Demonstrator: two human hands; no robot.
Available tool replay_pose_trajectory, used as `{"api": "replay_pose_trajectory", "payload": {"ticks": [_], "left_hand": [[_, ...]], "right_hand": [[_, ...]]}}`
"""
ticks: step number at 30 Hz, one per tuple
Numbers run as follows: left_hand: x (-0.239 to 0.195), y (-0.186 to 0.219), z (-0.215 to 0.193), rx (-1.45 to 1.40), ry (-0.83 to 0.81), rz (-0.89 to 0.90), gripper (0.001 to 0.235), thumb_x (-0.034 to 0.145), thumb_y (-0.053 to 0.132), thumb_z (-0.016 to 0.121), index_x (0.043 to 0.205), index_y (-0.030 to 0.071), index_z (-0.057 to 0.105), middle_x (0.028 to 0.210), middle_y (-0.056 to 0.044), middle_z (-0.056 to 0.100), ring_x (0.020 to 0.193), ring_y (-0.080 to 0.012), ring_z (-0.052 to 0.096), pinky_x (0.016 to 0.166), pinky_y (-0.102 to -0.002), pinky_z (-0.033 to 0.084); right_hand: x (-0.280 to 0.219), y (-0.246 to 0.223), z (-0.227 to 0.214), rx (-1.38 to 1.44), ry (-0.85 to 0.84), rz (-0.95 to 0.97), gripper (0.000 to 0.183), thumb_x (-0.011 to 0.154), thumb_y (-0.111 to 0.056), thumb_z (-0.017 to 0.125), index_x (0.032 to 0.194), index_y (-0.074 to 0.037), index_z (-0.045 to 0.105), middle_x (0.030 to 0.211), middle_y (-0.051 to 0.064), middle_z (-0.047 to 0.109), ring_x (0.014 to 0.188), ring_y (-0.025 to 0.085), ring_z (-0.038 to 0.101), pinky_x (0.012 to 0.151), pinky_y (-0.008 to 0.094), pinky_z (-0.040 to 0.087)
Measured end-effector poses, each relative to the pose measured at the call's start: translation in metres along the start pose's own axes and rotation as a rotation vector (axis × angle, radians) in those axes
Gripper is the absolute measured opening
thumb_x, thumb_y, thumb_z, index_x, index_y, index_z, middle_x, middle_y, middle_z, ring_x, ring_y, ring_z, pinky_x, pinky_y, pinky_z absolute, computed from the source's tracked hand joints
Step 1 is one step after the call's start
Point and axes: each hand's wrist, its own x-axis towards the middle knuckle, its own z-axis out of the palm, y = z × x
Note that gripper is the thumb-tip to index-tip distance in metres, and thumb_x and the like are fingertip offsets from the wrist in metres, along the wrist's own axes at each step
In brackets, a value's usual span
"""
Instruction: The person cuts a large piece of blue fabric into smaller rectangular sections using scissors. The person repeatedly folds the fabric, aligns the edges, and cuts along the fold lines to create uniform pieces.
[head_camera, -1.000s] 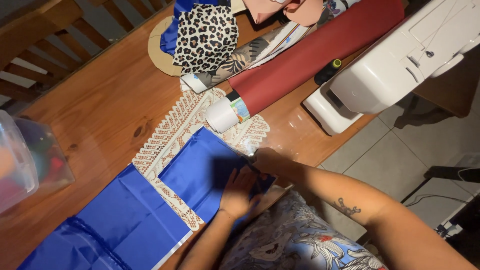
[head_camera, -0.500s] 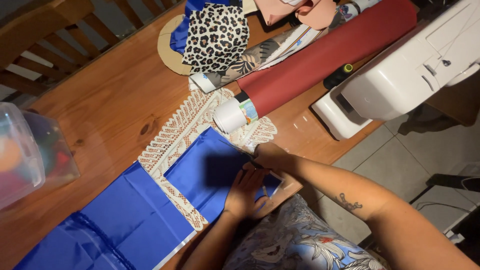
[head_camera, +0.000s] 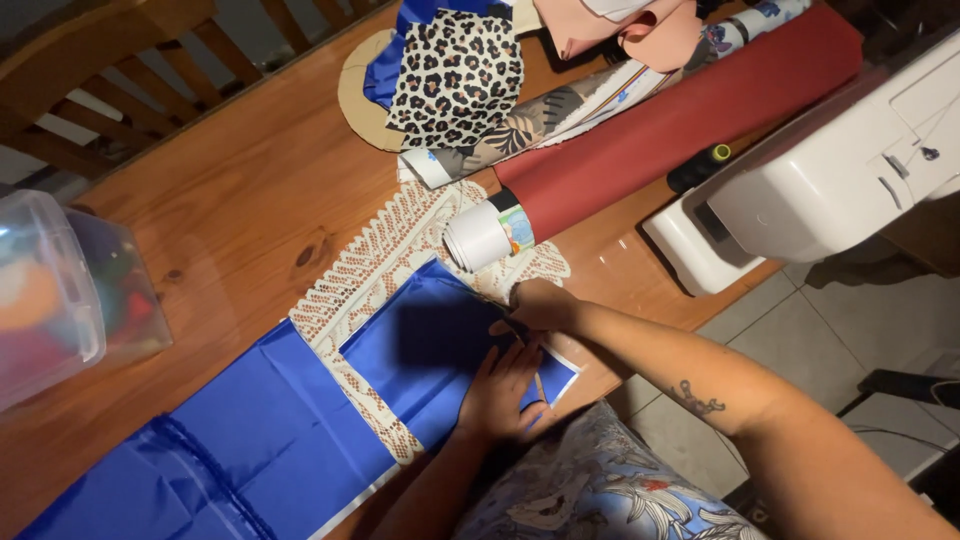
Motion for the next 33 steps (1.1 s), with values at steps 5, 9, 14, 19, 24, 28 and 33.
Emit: {"api": "replay_pose_trajectory", "payload": {"ticks": [5, 9, 14, 19, 24, 28, 33], "left_hand": [[-0.004, 0.0, 0.004, -0.122, -0.019, -0.016, 0.088, 0.085, 0.064, 0.055, 0.154, 0.01, 0.044, 0.161, -0.009, 0.043, 0.143, -0.0276, 0.044, 0.119, -0.053, 0.028], [-0.006, 0.001, 0.004, -0.227, -0.053, -0.033, 0.088, 0.087, 0.058, 0.06, 0.156, 0.006, 0.041, 0.162, -0.012, 0.042, 0.149, -0.0293, 0.037, 0.122, -0.052, 0.019], [-0.006, 0.001, 0.003, -0.287, -0.015, -0.039, 0.089, 0.082, 0.052, 0.07, 0.153, 0.005, 0.045, 0.159, -0.014, 0.046, 0.147, -0.0315, 0.04, 0.121, -0.055, 0.022], [-0.004, 0.0, -0.004, -0.292, -0.016, -0.021, 0.087, 0.082, 0.048, 0.072, 0.151, 0.002, 0.047, 0.158, -0.015, 0.047, 0.145, -0.0323, 0.042, 0.121, -0.056, 0.023], [-0.005, -0.001, -0.005, -0.328, -0.044, -0.032, 0.083, 0.089, 0.051, 0.065, 0.153, 0.003, 0.044, 0.161, -0.013, 0.042, 0.149, -0.0302, 0.037, 0.122, -0.054, 0.02], [-0.003, -0.001, -0.007, -0.33, -0.006, -0.017, 0.082, 0.089, 0.05, 0.067, 0.152, 0.002, 0.046, 0.16, -0.014, 0.045, 0.147, -0.0325, 0.041, 0.121, -0.056, 0.022], [-0.005, -0.001, -0.001, -0.307, -0.014, -0.018, 0.089, 0.082, 0.05, 0.072, 0.153, 0.003, 0.045, 0.158, -0.014, 0.046, 0.148, -0.0316, 0.039, 0.122, -0.054, 0.022]], "right_hand": [[0.01, -0.004, -0.011, -0.019, -0.045, -0.041, 0.049, 0.072, -0.06, 0.078, 0.076, -0.011, 0.074, 0.067, 0.012, 0.068, 0.061, 0.028, 0.066, 0.051, 0.035, 0.052], [0.002, -0.016, -0.026, -0.048, -0.083, -0.126, 0.061, 0.072, -0.068, 0.076, 0.058, -0.01, 0.063, 0.046, 0.005, 0.059, 0.045, 0.02, 0.055, 0.049, 0.035, 0.045], [0.004, -0.027, -0.031, -0.017, -0.102, -0.112, 0.059, 0.073, -0.065, 0.079, 0.058, -0.011, 0.06, 0.047, 0.005, 0.061, 0.043, 0.019, 0.053, 0.049, 0.032, 0.043], [0.002, -0.042, -0.037, 0.013, -0.129, -0.079, 0.06, 0.077, -0.06, 0.079, 0.053, -0.009, 0.06, 0.045, 0.007, 0.062, 0.043, 0.018, 0.056, 0.046, 0.029, 0.044], [0.001, -0.059, -0.042, 0.128, -0.103, -0.092, 0.054, 0.075, -0.047, 0.086, 0.055, -0.007, 0.054, 0.043, 0.007, 0.056, 0.041, 0.018, 0.052, 0.052, 0.029, 0.042], [-0.006, -0.071, -0.049, 0.16, -0.086, -0.115, 0.058, 0.083, -0.045, 0.083, 0.05, -0.006, 0.057, 0.041, 0.006, 0.054, 0.038, 0.017, 0.051, 0.057, 0.029, 0.045], [0.023, -0.008, -0.014, 0.033, 0.329, -0.298, 0.06, 0.072, -0.07, 0.08, 0.068, -0.018, 0.051, 0.064, 0.006, 0.057, 0.065, 0.026, 0.056, 0.064, 0.04, 0.041]]}}
